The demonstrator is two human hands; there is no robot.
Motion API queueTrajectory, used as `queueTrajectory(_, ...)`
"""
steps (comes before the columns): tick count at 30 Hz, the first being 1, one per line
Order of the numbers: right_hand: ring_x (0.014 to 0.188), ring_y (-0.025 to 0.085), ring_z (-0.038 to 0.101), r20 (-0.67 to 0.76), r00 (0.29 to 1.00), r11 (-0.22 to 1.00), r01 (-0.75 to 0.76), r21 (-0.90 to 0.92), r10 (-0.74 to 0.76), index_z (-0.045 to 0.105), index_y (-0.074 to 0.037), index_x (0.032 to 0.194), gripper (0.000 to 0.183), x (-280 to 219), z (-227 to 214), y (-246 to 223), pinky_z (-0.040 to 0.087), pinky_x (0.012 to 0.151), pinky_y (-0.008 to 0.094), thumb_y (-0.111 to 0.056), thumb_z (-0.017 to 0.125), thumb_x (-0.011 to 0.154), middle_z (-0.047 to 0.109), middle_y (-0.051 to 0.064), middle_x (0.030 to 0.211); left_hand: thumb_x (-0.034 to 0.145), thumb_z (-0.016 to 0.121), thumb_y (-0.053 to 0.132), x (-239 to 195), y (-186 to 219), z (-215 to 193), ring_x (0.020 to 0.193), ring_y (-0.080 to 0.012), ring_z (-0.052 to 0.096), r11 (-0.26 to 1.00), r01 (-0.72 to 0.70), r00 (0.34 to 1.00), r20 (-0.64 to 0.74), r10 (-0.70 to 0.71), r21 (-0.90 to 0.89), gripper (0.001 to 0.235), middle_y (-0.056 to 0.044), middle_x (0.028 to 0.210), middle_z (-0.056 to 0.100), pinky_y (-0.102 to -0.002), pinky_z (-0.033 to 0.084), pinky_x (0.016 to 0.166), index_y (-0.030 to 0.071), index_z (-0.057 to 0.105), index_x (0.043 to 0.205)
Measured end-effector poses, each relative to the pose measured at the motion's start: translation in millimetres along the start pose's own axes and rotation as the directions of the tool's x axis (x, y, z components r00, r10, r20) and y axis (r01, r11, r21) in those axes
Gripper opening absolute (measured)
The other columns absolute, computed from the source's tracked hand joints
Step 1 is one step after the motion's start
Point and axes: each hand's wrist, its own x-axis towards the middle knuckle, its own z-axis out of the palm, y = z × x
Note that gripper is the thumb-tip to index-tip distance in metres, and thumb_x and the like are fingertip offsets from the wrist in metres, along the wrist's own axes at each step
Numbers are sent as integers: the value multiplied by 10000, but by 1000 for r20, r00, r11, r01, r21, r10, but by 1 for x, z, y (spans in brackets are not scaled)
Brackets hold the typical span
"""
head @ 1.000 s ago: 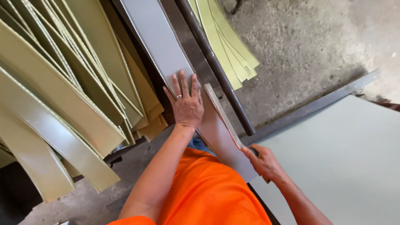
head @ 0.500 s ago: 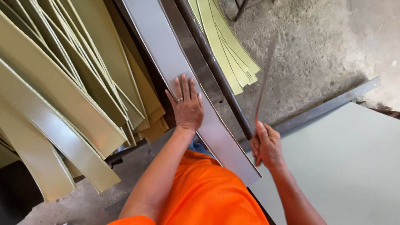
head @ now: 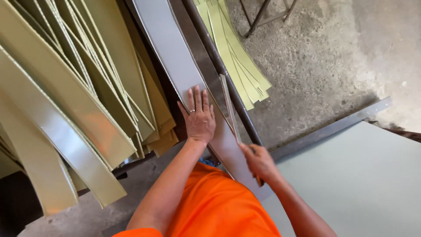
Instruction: Using a hand-held scraper to clean the surface or deburr the edges of thin metal strips in a workshop.
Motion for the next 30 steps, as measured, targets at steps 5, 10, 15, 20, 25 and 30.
queueTrajectory(5,400,126,490,-124,969,971,224,85,-213,573,-23,799,467,4,-35,2,397,371,305,-444,592,1001,526,27,535,1081,427,365,59,-33,-20,1592,-321,101,998,35,995,92,-40,59,576,-98,1711,213,-738,55,1206,119,367,1599)
queueTrajectory(10,379,125,438,-219,926,907,354,229,-307,590,-66,843,409,7,-51,-35,308,350,305,-433,541,1017,491,29,516,1095,411,329,112,-61,-11,1591,-335,98,995,92,995,32,-93,46,564,-73,1718,219,-703,77,1224,139,357,1623)
queueTrajectory(15,381,117,439,-175,945,880,321,349,-275,543,-77,818,372,35,-6,-19,361,337,313,-395,565,1010,462,7,530,1089,425,300,104,-53,-18,1574,-398,97,995,81,995,58,-84,57,562,-110,1709,201,-684,93,1228,105,372,1613)
queueTrajectory(20,412,93,454,63,977,977,197,88,-202,549,-61,798,411,35,-23,-42,383,366,300,-407,582,1016,495,-8,551,1101,431,310,112,-60,-9,1583,-391,106,998,57,998,2,-57,26,551,-136,1713,212,-669,83,1247,89,395,1605)
queueTrajectory(25,377,95,405,-139,905,724,407,557,-402,496,-78,800,464,50,-28,-39,349,342,296,-446,544,1078,416,-25,528,1095,436,312,101,-57,-2,1580,-380,119,998,58,998,-1,-58,21,548,-124,1706,228,-672,66,1241,97,412,1599)
queueTrajectory(30,448,177,540,-4,999,977,35,-210,-37,633,-121,993,438,44,-10,-40,429,417,374,-547,660,893,566,92,544,1090,436,312,106,-56,-13,1583,-356,128,997,62,998,30,-63,36,554,-118,1714,219,-674,56,1244,99,411,1601)
